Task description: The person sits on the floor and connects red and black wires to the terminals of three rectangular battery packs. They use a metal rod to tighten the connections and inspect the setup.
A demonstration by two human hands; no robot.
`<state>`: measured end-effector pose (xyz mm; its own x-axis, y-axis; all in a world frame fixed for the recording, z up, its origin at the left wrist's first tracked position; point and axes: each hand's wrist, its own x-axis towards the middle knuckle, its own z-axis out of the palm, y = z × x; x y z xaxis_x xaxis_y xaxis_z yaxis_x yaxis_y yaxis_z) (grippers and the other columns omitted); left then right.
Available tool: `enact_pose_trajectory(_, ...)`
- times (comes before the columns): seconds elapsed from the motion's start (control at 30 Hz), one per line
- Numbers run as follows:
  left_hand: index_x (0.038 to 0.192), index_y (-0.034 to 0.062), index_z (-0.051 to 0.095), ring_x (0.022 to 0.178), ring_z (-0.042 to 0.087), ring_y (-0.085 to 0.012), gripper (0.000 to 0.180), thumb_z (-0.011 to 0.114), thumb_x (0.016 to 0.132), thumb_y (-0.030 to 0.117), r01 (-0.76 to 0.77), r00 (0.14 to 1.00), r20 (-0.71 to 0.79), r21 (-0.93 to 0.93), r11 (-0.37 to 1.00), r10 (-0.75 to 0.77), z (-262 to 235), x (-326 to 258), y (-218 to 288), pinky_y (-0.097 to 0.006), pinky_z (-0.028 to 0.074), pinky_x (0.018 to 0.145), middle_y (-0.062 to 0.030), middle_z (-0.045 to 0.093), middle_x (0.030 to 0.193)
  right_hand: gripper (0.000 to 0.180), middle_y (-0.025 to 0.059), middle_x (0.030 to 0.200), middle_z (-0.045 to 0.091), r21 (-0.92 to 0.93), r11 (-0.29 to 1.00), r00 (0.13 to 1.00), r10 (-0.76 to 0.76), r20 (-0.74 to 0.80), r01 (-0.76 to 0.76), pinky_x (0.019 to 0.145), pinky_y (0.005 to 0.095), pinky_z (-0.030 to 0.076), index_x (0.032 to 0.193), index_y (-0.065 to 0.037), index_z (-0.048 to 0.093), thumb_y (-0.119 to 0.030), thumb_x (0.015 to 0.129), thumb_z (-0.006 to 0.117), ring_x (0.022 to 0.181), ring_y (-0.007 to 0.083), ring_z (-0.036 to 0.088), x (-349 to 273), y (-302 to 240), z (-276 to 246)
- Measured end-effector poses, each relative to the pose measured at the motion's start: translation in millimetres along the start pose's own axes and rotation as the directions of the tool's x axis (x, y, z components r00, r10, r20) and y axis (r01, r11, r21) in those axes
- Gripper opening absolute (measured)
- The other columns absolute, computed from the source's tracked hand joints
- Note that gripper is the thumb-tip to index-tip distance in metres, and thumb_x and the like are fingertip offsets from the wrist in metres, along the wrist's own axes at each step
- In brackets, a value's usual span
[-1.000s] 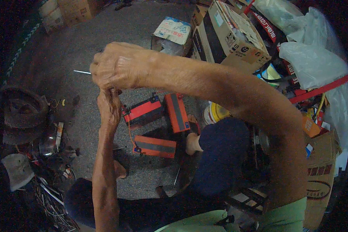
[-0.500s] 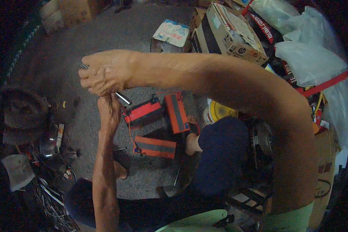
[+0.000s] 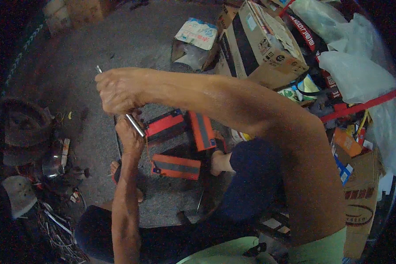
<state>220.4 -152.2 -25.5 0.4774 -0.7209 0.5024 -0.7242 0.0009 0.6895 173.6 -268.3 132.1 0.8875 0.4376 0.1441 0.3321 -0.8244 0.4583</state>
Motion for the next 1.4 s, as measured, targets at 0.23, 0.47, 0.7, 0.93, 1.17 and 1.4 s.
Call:
enact_pose_trajectory(0.23,0.085,-0.0007,0.062,0.074,0.058,-0.0427,0.007,0.058,0.079,0.002,0.014,0.998,-0.055,0.032,0.999,-0.012,7.8,-5.0,0.2,-0.050,0.046,0.064,-0.0215,0.060,0.077,0.014,0.0025,0.062,0.068,0.049,0.967,0.968,0.250,-0.009,-0.249,0.082,0.0299,0.045,0.060,-0.012,0.072,-0.024,0.055,0.070,0.075,0.0178,0.063,0.2,-15.2,-3.9)
enact_pose_trajectory(0.47,0.094,-0.0033,0.061,0.082,0.064,-0.0392,0.013,0.057,0.089,0.008,0.099,0.995,0.009,-0.055,0.994,-0.098,11.3,-5.8,-5.3,-0.043,0.050,0.069,-0.0205,0.063,0.081,0.017,0.0078,0.062,0.068,0.075,0.912,0.913,0.407,-0.043,-0.403,0.080,0.0331,0.046,0.060,-0.009,0.072,-0.024,0.056,0.070,0.074,0.0220,0.065,2.8,-23.4,-3.7)
enact_pose_trajectory(0.7,0.104,-0.0023,0.058,0.082,0.065,-0.0279,0.022,0.061,0.093,0.017,0.153,0.988,0.038,-0.195,0.969,-0.148,16.4,-12.1,-16.3,-0.037,0.050,0.072,-0.0181,0.064,0.093,0.014,0.0092,0.066,0.070,0.118,0.898,0.902,0.431,-0.034,-0.425,0.082,0.0346,0.046,0.064,-0.010,0.072,-0.023,0.061,0.069,0.075,0.0231,0.066,2.7,-23.3,-1.4)
enact_pose_trajectory(0.93,0.129,0.0050,0.049,0.119,0.051,-0.0400,0.084,0.089,0.063,0.038,0.060,0.914,0.401,0.020,0.998,-0.063,34.5,-61.1,-73.0,-0.052,0.037,0.100,-0.0192,0.055,0.125,0.012,0.0078,0.066,0.069,0.136,0.873,0.867,0.483,-0.119,-0.468,0.088,0.0337,0.044,0.064,-0.009,0.074,-0.020,0.061,0.069,0.083,0.0211,0.065,-3.3,-28.3,6.4)
enact_pose_trajectory(1.17,0.136,0.0044,0.044,0.130,0.044,-0.0381,0.103,0.095,0.052,0.033,0.085,0.755,0.643,0.098,0.992,-0.128,37.1,-53.7,-92.1,-0.046,0.037,0.108,-0.0177,0.050,0.136,0.013,0.0058,0.064,0.068,0.177,0.870,0.870,0.481,-0.108,-0.459,0.088,0.0330,0.042,0.063,-0.011,0.073,-0.023,0.062,0.068,0.080,0.0200,0.064,-1.6,-27.0,3.8)
enact_pose_trajectory(1.4,0.140,0.0016,0.038,0.132,0.042,-0.0411,0.104,0.091,0.059,0.041,0.146,0.783,0.581,0.175,0.974,-0.222,41.3,-61.9,-72.5,-0.048,0.038,0.108,-0.0220,0.045,0.141,0.013,0.0051,0.064,0.068,0.241,0.882,0.885,0.444,-0.138,-0.405,0.087,0.0315,0.044,0.062,-0.013,0.073,-0.024,0.061,0.067,0.078,0.0195,0.063,-2.9,-26.4,5.9)
